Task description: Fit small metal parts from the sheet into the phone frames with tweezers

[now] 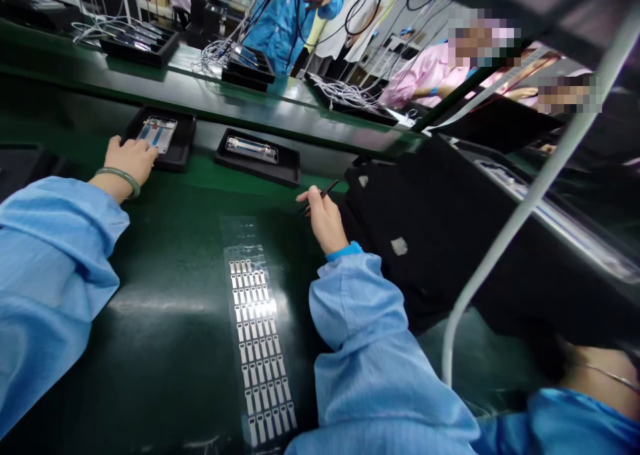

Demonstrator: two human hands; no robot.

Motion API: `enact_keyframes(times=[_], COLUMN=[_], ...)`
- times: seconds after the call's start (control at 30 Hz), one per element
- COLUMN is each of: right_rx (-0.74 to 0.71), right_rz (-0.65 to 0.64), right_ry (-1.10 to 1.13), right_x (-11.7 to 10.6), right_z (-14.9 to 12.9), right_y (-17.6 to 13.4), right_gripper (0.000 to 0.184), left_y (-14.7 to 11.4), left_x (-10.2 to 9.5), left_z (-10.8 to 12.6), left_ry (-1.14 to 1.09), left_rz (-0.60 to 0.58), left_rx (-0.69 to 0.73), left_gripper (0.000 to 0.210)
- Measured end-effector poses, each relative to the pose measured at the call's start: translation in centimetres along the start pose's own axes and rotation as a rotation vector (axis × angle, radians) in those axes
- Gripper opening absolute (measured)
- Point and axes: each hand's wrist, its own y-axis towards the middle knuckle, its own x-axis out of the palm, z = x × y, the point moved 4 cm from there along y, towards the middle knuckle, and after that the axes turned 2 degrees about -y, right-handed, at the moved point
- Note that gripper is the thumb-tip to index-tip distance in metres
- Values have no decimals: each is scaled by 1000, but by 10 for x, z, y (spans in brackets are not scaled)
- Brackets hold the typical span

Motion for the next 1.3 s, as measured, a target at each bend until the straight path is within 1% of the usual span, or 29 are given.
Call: enact_keyframes(times=[0.03,0.1,0.17,0.23,0.3,0.37,0.4,0.47,0.5,0.53,0.57,0.6,0.63,0.7,0.73,0.77,0.8,0.83,0.9,0.97,1.03,1.3], right_rx=[48,175,278,364,423,455,452,427,410,394,376,357,338,308,299,294,296,304,327,348,369,415], right_rz=[-33,-144,-271,-361,-388,-379,-367,-350,-338,-326,-310,-290,-272,-247,-242,-240,-244,-253,-290,-327,-348,-363], right_ry=[136,412,615,733,781,786,766,713,684,654,622,592,566,538,535,536,543,556,591,617,628,677], right_x=[2,11,22,31,37,40,41,43,43,44,44,44,43,42,42,43,44,45,49,53,55,56], right_z=[0,1,-2,-7,-13,-17,-19,-22,-22,-22,-22,-21,-21,-20,-20,-21,-21,-22,-23,-26,-27,-25], right_y=[-12,-35,-56,-74,-86,-95,-98,-103,-105,-106,-108,-109,-110,-111,-111,-112,-112,-112,-112,-112,-112,-110], right_gripper=[54,53,46,43,42,39,38,38,38,38,38,38,38,38,37,37,37,37,36,37,38,38], left_y=[-7,-26,-55,-92,-136,-183,-207,-250,-266,-278,-285,-286,-280,-254,-237,-220,-204,-190,-171,-163,-163,-166], left_x=[-8,-20,-27,-29,-26,-22,-21,-21,-24,-26,-29,-33,-38,-42,-43,-42,-38,-30,-12,3,11,6], left_z=[2,9,21,35,52,70,79,100,111,122,132,143,153,167,172,177,179,181,180,179,178,180], left_ry=[10,24,34,35,16,-18,-33,-61,-96,-135,-192,-269,-311,-241,-216,-209,-208,-198,-188,-196,-207,-218], left_rz=[-8,-26,-60,-99,-153,-194,-188,-176,-125,-145,-173,-200,-216,-215,-192,-142,-105,-97,-117,-169,-205,-186], left_rx=[29,83,156,245,355,453,483,588,631,663,683,709,711,674,680,707,714,709,671,634,618,625], left_gripper=[32,37,38,37,31,25,25,32,33,31,23,15,17,29,39,45,49,52,56,56,56,53])
